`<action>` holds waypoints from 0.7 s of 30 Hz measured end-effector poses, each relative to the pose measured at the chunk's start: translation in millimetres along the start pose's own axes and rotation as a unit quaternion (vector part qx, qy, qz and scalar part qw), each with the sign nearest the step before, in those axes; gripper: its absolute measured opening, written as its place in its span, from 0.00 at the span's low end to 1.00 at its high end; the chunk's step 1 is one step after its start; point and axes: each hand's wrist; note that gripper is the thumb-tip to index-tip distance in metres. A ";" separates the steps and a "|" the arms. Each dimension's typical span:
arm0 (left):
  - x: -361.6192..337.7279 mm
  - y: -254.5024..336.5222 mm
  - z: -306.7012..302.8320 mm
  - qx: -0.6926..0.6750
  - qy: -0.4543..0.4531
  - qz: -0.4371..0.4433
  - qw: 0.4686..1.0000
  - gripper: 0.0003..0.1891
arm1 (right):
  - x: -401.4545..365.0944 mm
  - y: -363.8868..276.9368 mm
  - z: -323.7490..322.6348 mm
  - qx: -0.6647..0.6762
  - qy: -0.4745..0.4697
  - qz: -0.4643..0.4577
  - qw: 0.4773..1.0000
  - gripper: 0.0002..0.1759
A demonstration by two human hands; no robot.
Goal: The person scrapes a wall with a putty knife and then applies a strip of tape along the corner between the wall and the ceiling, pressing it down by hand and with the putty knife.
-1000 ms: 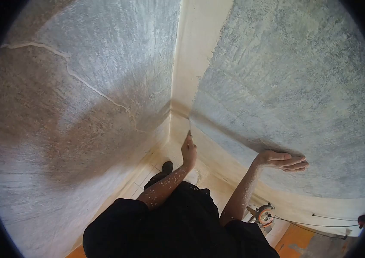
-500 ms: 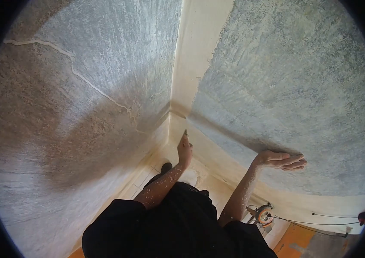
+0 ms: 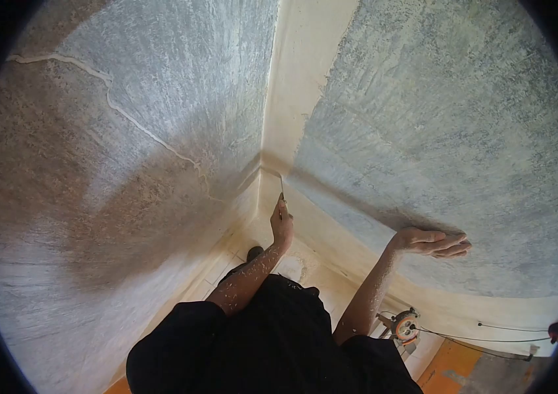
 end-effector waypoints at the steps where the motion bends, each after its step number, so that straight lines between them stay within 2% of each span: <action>1: -3.3 -1.6 0.7 0.011 -0.007 -0.004 1.000 0.24 | 0.3 1.3 -0.2 0.003 -0.002 -0.004 1.000 0.28; 3: -14.4 -6.9 0.6 0.034 -0.020 -0.015 0.999 0.24 | 0.0 2.5 -1.9 -0.005 -0.006 -0.005 1.000 0.28; 6: -5.3 -5.6 6.3 0.013 0.023 0.023 0.999 0.24 | -1.6 -0.2 2.2 -0.006 0.000 0.003 1.000 0.28; 9: 5.7 -0.6 -3.5 0.038 0.010 0.021 0.999 0.25 | -1.2 0.3 -1.4 -0.005 -0.001 -0.003 1.000 0.28; 10: 4.1 -2.5 -4.3 0.030 0.004 -0.014 0.999 0.25 | -0.2 -0.2 -0.9 -0.002 0.000 -0.006 1.000 0.28; 14: -9.6 -6.8 4.3 0.016 -0.008 0.015 1.000 0.24 | -1.9 3.6 2.5 0.002 0.014 -0.011 1.000 0.27; 17: 9.3 1.0 -4.2 0.024 -0.002 -0.015 1.000 0.25 | -3.9 5.1 3.8 0.013 0.021 -0.011 1.000 0.27; 21: -4.5 3.2 -7.1 0.036 -0.024 -0.010 0.999 0.25 | -0.8 4.7 -0.1 0.016 0.014 -0.013 1.000 0.27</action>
Point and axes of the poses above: each hand's wrist, its own x-axis towards the middle knuckle, its own z-axis out of the palm, y = z × x, and after that the axes turned 8 degrees about y, right-handed
